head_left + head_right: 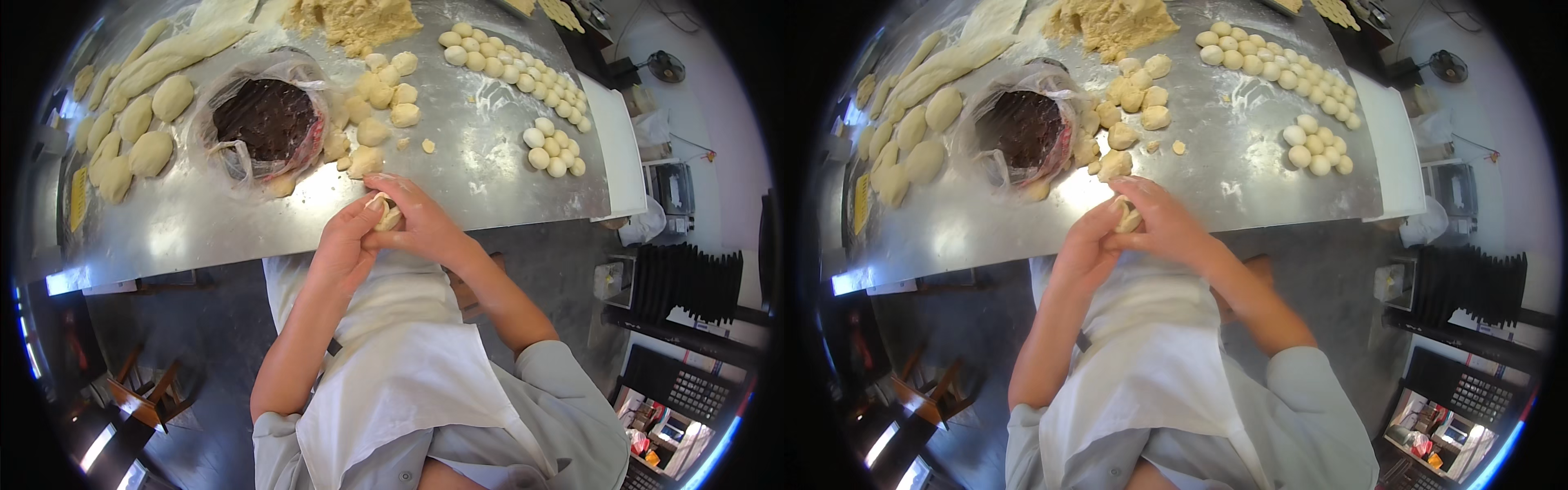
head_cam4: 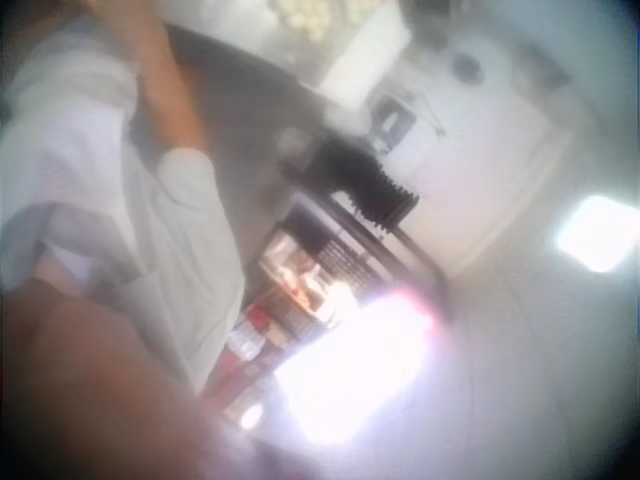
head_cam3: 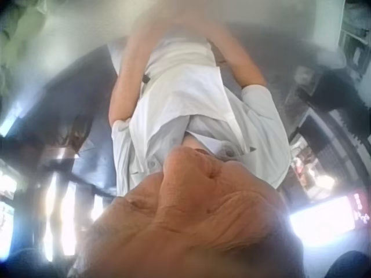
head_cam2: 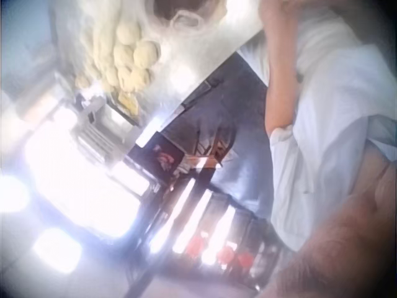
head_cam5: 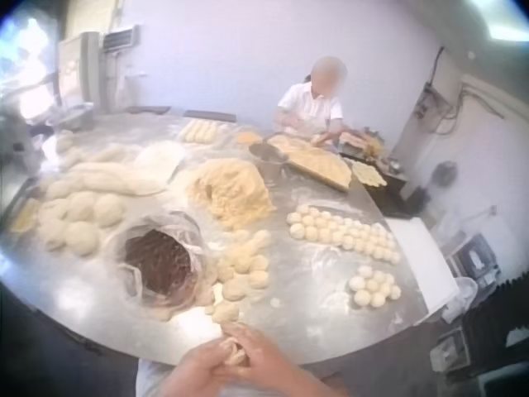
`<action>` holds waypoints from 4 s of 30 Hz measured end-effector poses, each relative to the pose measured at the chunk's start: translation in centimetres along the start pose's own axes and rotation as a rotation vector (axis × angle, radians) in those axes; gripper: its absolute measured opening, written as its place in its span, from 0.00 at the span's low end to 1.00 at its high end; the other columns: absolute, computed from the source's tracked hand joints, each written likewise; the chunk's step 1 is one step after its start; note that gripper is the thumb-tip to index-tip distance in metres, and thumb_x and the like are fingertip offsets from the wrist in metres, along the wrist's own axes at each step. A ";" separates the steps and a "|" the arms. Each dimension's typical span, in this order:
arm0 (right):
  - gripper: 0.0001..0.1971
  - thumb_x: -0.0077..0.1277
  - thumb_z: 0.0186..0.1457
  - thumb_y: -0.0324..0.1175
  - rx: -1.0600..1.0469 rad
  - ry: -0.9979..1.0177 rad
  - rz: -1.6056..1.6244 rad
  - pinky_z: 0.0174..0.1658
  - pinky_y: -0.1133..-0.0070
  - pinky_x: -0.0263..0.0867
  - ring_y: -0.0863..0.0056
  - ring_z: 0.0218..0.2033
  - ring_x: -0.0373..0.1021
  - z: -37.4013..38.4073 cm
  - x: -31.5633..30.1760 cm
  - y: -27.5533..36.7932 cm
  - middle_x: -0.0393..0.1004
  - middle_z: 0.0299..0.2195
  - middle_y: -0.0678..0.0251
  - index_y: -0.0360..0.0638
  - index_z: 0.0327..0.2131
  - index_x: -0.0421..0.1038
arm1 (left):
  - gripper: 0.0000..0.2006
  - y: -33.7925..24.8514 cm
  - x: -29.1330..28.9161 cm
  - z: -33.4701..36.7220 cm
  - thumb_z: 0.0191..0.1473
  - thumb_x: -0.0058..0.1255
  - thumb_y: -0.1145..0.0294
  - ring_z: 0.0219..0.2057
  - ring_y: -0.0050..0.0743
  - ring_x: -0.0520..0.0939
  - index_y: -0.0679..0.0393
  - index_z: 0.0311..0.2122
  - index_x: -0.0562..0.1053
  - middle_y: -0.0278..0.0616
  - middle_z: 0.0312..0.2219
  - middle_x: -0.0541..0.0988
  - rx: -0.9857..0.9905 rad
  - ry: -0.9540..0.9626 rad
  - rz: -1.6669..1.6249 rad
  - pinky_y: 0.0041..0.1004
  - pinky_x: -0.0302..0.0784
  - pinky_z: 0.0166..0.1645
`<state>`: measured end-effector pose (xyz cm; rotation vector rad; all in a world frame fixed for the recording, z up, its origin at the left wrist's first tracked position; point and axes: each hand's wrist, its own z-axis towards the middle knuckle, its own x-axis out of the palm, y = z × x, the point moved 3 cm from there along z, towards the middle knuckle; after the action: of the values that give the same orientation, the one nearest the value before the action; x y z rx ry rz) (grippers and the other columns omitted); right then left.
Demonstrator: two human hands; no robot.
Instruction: The person repeatedly takes small dough balls, flattens them, scoops a dark filling from a plastic bag, and wraps the dough around the filling to form round dumplings. The finished dumplings are placed on a metal table next to other prepared dough balls.
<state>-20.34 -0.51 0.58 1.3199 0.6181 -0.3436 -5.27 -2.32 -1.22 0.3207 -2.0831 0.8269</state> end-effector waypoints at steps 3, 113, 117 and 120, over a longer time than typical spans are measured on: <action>0.35 0.68 0.49 0.33 -0.055 -0.069 -0.044 0.68 0.65 0.58 0.55 0.66 0.62 0.2 0.7 -0.7 0.69 0.63 0.55 0.39 0.61 0.67 | 0.19 0.8 0.1 1.0 0.69 0.47 0.70 0.53 0.26 0.78 0.70 0.59 0.69 0.43 0.51 0.78 0.073 -0.034 0.111 0.31 0.75 0.58; 0.12 0.58 0.59 0.24 0.138 -0.676 -0.013 0.40 0.74 0.72 0.66 0.35 0.77 -0.4 -3.7 -5.7 0.79 0.36 0.61 0.40 0.46 0.81 | 0.17 1.9 0.4 1.6 0.68 0.48 0.62 0.44 0.34 0.78 0.61 0.55 0.71 0.44 0.46 0.77 0.103 -0.084 0.212 0.32 0.78 0.51; 0.09 0.60 0.60 0.25 0.444 -0.693 0.373 0.34 0.82 0.69 0.82 0.30 0.73 -1.9 -3.4 -7.0 0.79 0.35 0.69 0.37 0.44 0.80 | 0.23 1.6 2.5 2.0 0.60 0.54 0.70 0.53 0.50 0.76 0.63 0.60 0.69 0.53 0.51 0.75 0.778 -0.151 1.382 0.44 0.71 0.61; 0.08 0.59 0.62 0.26 0.452 -0.685 0.516 0.31 0.85 0.66 0.90 0.27 0.68 -2.8 -3.3 -7.1 0.78 0.34 0.72 0.38 0.44 0.80 | 0.27 3.9 3.1 3.2 0.56 0.54 0.75 0.62 0.59 0.69 0.63 0.62 0.69 0.59 0.58 0.72 0.913 -0.010 1.808 0.51 0.58 0.70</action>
<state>-27.61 0.18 -3.40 1.6098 -0.3983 -0.4892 -11.06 -1.28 -1.85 -1.3196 -1.3681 2.6951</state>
